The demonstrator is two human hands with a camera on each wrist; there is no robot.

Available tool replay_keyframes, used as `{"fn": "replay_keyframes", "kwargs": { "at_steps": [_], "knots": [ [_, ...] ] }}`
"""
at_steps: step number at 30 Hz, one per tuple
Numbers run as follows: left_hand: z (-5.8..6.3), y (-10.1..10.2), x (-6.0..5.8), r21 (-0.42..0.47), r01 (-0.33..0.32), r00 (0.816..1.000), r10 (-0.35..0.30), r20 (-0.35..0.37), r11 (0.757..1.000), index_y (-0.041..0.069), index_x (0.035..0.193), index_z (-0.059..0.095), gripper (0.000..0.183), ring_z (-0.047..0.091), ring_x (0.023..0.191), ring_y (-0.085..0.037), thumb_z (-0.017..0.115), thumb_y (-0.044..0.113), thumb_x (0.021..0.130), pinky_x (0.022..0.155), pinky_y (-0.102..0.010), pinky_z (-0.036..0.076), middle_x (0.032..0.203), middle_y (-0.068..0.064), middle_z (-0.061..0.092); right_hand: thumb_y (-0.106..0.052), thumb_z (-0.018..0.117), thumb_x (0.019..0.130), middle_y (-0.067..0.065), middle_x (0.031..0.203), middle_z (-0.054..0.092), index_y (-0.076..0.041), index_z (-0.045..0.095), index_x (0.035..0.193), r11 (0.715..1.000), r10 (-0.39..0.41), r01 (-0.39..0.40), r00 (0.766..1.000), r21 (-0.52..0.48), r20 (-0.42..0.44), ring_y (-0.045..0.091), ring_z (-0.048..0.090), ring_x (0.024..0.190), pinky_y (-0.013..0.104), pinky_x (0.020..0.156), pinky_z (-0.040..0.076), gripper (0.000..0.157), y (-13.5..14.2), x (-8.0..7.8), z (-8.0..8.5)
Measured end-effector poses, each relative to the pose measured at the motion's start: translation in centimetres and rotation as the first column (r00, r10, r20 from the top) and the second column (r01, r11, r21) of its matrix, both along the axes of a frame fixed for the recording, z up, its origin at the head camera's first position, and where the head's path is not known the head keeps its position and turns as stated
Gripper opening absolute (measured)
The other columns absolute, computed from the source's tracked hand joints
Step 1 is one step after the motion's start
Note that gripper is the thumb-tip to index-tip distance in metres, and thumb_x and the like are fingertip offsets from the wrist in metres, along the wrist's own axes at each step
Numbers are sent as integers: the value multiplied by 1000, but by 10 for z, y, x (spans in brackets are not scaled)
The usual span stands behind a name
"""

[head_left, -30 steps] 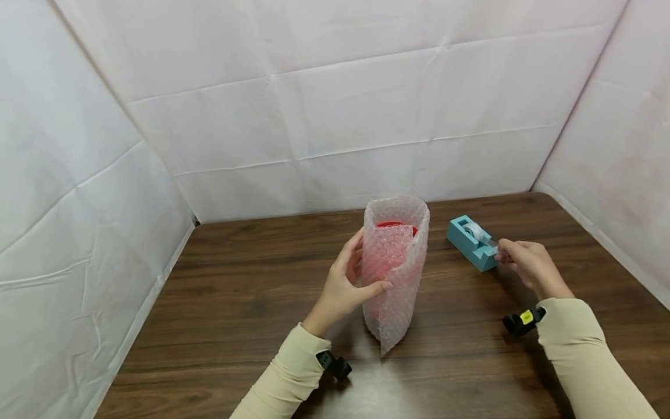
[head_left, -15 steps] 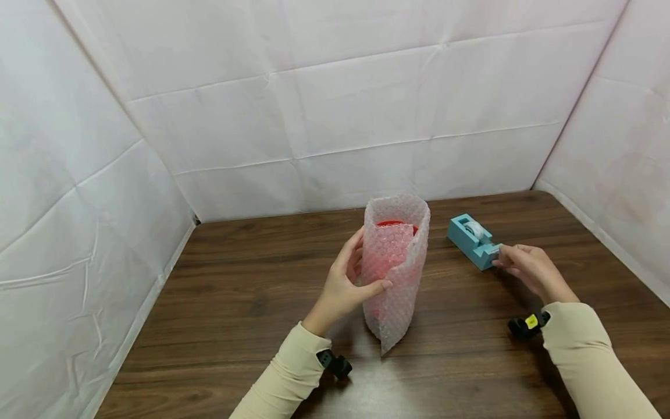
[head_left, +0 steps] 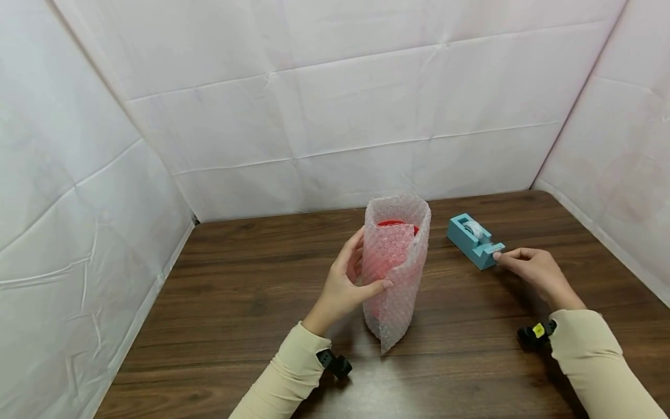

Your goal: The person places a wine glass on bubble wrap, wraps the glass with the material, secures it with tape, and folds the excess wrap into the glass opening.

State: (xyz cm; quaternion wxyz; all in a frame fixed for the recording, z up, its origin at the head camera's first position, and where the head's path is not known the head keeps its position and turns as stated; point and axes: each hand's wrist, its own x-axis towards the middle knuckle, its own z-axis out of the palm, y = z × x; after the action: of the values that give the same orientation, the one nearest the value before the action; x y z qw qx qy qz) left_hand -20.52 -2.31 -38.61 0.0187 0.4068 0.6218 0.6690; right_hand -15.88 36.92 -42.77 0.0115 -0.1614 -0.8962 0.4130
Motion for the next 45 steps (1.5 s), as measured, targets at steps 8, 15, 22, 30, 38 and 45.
{"fn": "replay_keyframes", "kwargs": {
  "at_steps": [8,15,22,30,38,45],
  "knots": [
    [0,3,2,-6,0,1000,0,-14,1000,22,151,27,92,48,127,-25,79,4,77,99,-29,46,146,-9,41,-50,57,92,29,116,62,2,68,108,980,-12,40,990,195,-144,33,57,96,28,64,43,56,-9,6,4],
    [4,12,3,-11,18,1000,-18,-10,1000,22,151,27,93,49,125,-22,78,1,77,99,-29,46,142,-11,44,-45,58,93,30,110,63,5,68,104,973,13,20,990,231,-139,37,60,93,30,62,46,52,-7,3,6],
    [6,21,5,0,41,999,-41,-25,999,27,151,27,95,50,124,-21,77,-3,76,98,-30,47,141,-10,44,-30,62,91,25,99,67,3,70,93,966,41,-14,994,257,-97,28,59,80,30,60,44,34,-10,-5,4],
    [7,12,3,-12,-33,999,33,-16,999,29,150,29,94,52,123,-21,78,-1,75,98,-32,47,139,-8,47,-44,58,93,10,86,66,3,68,104,974,109,-105,994,200,-11,16,54,73,30,60,43,49,-14,-11,19],
    [12,-3,0,1,-115,993,115,26,993,23,150,29,96,49,124,-21,80,-2,73,98,-30,46,143,-6,44,-51,59,91,18,101,66,0,66,112,963,186,-162,978,214,-95,22,57,79,31,62,46,56,-37,-21,42],
    [13,-16,-2,22,-169,985,168,47,985,21,150,29,92,50,120,-19,79,-2,75,95,-26,47,141,-9,44,-53,61,89,14,101,65,-5,68,111,963,223,-194,963,188,-149,16,52,79,28,62,45,54,-69,-30,61]
  ]
}}
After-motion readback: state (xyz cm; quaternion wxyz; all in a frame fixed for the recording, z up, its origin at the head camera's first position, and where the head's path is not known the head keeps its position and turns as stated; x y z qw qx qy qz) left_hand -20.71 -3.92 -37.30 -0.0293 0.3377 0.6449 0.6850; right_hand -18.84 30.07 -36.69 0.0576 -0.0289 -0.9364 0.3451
